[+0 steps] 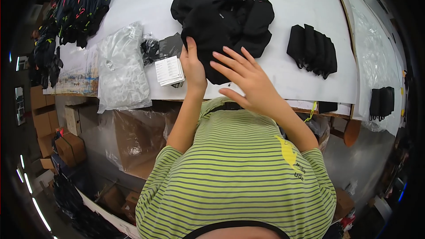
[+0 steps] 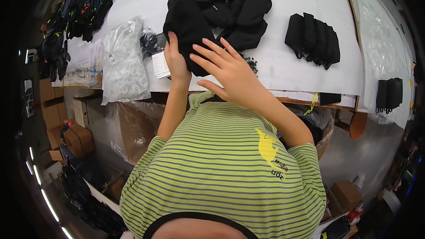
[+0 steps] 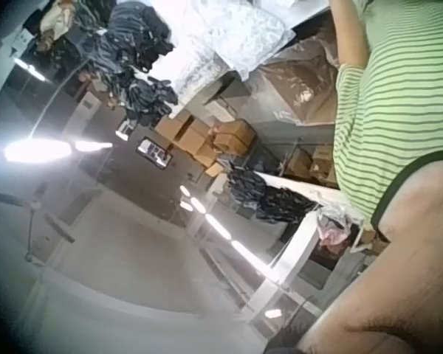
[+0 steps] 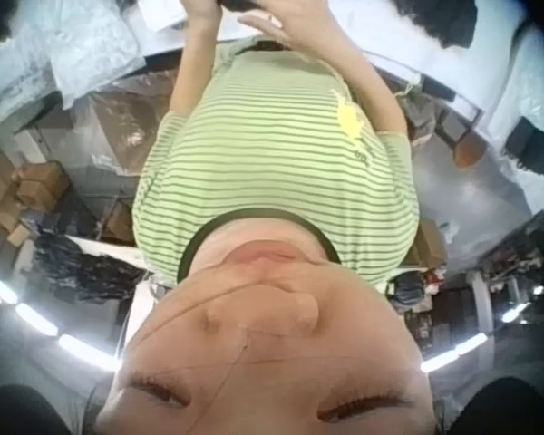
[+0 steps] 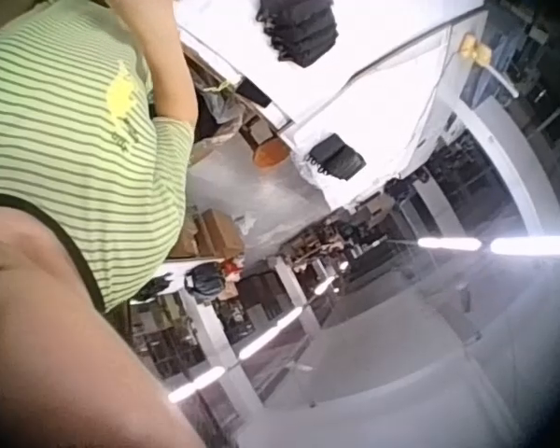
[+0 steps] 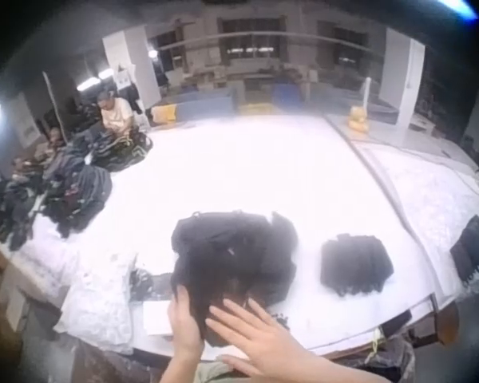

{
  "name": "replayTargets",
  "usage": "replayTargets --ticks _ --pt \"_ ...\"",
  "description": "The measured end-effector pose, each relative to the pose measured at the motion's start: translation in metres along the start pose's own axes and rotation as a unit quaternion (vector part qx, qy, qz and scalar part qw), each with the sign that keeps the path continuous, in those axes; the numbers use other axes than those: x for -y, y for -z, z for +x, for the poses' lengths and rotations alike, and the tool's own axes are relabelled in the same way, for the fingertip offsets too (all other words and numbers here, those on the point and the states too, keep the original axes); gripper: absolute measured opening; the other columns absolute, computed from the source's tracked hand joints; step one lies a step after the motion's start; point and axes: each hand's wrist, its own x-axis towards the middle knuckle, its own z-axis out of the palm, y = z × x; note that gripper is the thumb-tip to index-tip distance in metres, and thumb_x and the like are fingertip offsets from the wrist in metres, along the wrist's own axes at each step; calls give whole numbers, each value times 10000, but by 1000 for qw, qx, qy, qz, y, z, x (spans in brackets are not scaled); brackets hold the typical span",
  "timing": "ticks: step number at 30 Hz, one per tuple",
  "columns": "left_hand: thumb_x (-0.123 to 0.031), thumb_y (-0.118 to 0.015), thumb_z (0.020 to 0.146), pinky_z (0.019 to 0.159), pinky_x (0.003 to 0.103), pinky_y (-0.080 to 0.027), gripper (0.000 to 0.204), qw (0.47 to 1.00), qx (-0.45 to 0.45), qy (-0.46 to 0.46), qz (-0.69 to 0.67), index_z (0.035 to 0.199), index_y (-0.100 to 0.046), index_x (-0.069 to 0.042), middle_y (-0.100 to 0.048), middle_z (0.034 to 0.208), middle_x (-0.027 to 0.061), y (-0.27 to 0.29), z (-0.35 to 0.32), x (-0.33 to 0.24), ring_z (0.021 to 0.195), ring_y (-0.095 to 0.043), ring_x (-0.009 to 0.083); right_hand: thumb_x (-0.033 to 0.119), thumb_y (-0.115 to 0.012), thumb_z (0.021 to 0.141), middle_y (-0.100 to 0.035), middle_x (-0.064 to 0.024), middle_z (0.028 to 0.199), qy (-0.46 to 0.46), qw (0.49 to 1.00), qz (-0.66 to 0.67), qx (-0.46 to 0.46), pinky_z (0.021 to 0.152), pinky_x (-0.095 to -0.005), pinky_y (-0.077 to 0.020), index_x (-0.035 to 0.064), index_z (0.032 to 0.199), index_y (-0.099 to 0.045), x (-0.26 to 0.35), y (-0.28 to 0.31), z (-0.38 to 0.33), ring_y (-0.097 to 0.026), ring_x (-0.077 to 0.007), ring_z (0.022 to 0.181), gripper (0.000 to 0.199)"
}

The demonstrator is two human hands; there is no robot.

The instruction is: Attaching tags and fasteners to small black bags and organizing them into a box.

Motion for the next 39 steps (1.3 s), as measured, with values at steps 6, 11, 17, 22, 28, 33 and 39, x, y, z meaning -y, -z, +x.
replayTargets --ticks 6,11,17,22,28,33,39 --pt "-342 -400 972 957 310 -403 472 980 -33 107 -165 1284 -402 13 -497 1263 108 10 5 11 1130 -509 213 183 -723 700 -552 -54 1194 53 996 7 65 1052 -427 -301 153 1159 -586 -8 6 -19 -456 -227 1191 480" --pt "-359 -406 966 939 332 -408 462 950 54 230 -206 1299 -391 -39 -493 1259 90 4 -18 -3 1118 -505 201 105 -707 650 -597 0 1033 46 979 -198 -18 934 -381 -427 240 1088 -618 -18 1 -3 -561 -222 1002 467" --pt "-294 -559 901 961 325 -358 499 979 55 55 188 1290 -379 -37 -457 1227 87 45 -16 4 1160 -414 198 66 -683 674 -612 -54 909 -153 976 140 -67 722 -275 -490 120 975 -658 -20 29 -6 -602 -190 821 307" --pt "-97 -663 804 908 298 -399 576 952 299 10 60 1317 -400 -87 -550 1151 89 48 -15 -31 1017 -535 210 115 -610 785 -590 -37 897 -244 866 427 -87 735 -217 -447 42 1071 -591 -42 37 -26 -550 -82 803 296" --pt "-84 -687 768 856 260 -393 381 905 340 -72 244 1138 -596 -60 -544 1035 53 40 -15 -38 934 -517 156 122 -665 754 -580 -32 964 -268 888 371 -49 777 -219 -427 40 1076 -604 -44 46 -33 -550 -111 866 338" --pt "-130 -669 793 746 249 -385 254 827 451 47 334 1046 -686 -128 -449 985 40 31 -19 -41 799 -457 143 164 -737 728 -569 -3 800 -266 941 206 39 614 -227 -391 107 927 -716 -53 64 -52 -525 -106 709 208" --pt "-211 -580 879 774 267 -393 234 770 494 172 365 1081 -675 -140 -447 1016 43 31 -17 -30 848 -464 152 271 -696 775 -628 -71 850 -330 896 236 184 711 -282 -462 151 1004 -710 -67 64 -74 -566 -169 752 259"
